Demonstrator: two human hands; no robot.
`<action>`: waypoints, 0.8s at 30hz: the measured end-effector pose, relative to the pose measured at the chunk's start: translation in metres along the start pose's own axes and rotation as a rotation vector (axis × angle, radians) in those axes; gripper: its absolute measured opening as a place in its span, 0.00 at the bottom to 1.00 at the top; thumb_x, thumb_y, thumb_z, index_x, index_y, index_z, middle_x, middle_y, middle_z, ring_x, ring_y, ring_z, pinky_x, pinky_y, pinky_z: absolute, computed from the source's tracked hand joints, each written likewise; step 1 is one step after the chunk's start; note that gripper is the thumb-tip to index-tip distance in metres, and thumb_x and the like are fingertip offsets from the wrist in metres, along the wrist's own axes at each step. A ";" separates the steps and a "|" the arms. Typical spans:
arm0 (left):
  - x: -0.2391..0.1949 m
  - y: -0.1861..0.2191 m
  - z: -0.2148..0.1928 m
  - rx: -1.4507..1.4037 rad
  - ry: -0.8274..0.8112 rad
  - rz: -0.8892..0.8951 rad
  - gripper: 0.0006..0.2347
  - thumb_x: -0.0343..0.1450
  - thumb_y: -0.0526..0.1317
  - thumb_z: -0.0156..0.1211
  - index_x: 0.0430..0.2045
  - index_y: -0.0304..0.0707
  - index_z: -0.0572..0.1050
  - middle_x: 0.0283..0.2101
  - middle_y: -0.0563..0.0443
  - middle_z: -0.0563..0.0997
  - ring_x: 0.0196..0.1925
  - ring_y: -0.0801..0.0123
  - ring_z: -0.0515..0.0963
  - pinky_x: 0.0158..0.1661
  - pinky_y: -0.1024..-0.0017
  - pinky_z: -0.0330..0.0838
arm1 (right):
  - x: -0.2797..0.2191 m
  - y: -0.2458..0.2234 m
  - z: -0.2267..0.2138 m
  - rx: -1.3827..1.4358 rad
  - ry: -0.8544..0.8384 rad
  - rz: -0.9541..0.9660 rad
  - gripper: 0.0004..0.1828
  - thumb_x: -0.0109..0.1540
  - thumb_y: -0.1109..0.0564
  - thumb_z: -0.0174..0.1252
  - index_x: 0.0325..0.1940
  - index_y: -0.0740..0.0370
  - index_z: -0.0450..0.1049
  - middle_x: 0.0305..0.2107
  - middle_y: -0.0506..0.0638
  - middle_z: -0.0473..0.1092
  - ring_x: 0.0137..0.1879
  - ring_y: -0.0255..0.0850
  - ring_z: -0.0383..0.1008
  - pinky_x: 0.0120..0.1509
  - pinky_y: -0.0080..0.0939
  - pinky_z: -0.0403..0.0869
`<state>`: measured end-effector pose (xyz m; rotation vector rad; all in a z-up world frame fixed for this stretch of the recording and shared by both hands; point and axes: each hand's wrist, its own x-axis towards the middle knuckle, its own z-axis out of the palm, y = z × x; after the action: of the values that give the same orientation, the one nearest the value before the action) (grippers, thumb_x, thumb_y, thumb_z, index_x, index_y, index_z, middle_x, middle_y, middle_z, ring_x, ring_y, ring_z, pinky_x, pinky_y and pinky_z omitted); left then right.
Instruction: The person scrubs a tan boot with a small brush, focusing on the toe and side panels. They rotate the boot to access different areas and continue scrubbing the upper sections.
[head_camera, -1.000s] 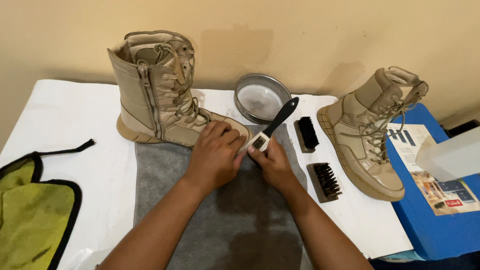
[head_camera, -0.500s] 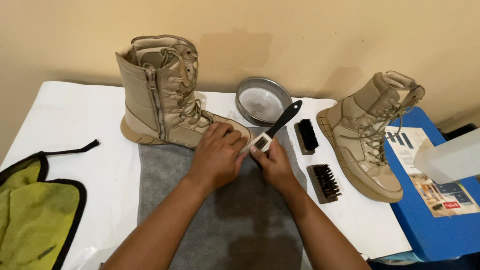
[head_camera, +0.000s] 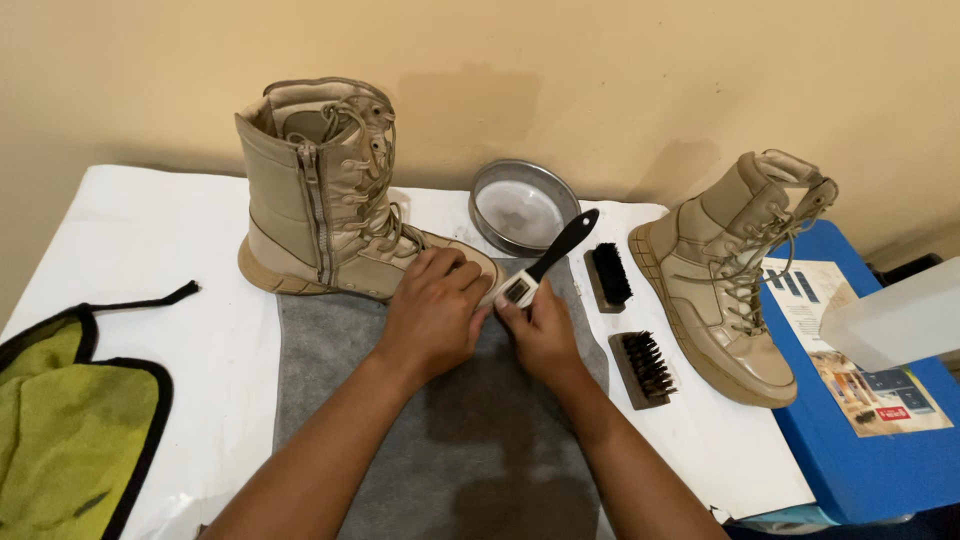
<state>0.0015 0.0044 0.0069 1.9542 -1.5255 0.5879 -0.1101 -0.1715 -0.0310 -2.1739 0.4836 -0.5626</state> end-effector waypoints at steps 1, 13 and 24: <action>0.000 0.000 0.001 -0.001 -0.001 -0.002 0.12 0.68 0.42 0.60 0.42 0.36 0.80 0.38 0.48 0.78 0.52 0.55 0.74 0.61 0.54 0.60 | 0.002 -0.003 0.001 -0.001 -0.002 0.002 0.21 0.63 0.46 0.64 0.46 0.65 0.68 0.34 0.66 0.77 0.41 0.56 0.79 0.45 0.61 0.72; 0.000 -0.006 0.004 -0.007 0.025 0.007 0.13 0.68 0.43 0.60 0.41 0.36 0.80 0.37 0.47 0.78 0.53 0.54 0.74 0.61 0.52 0.61 | -0.005 -0.038 0.000 -0.057 -0.004 0.042 0.17 0.61 0.52 0.64 0.41 0.67 0.68 0.29 0.68 0.75 0.38 0.64 0.78 0.42 0.65 0.70; 0.001 -0.006 0.007 0.025 0.020 0.028 0.13 0.66 0.43 0.62 0.39 0.36 0.81 0.37 0.49 0.79 0.53 0.55 0.74 0.61 0.53 0.61 | 0.018 -0.018 0.005 -0.013 0.106 0.057 0.15 0.64 0.51 0.61 0.45 0.65 0.68 0.31 0.68 0.75 0.41 0.66 0.78 0.45 0.63 0.71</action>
<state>0.0077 -0.0003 0.0018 1.9430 -1.5423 0.6391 -0.0902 -0.1669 -0.0156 -2.1434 0.6059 -0.6474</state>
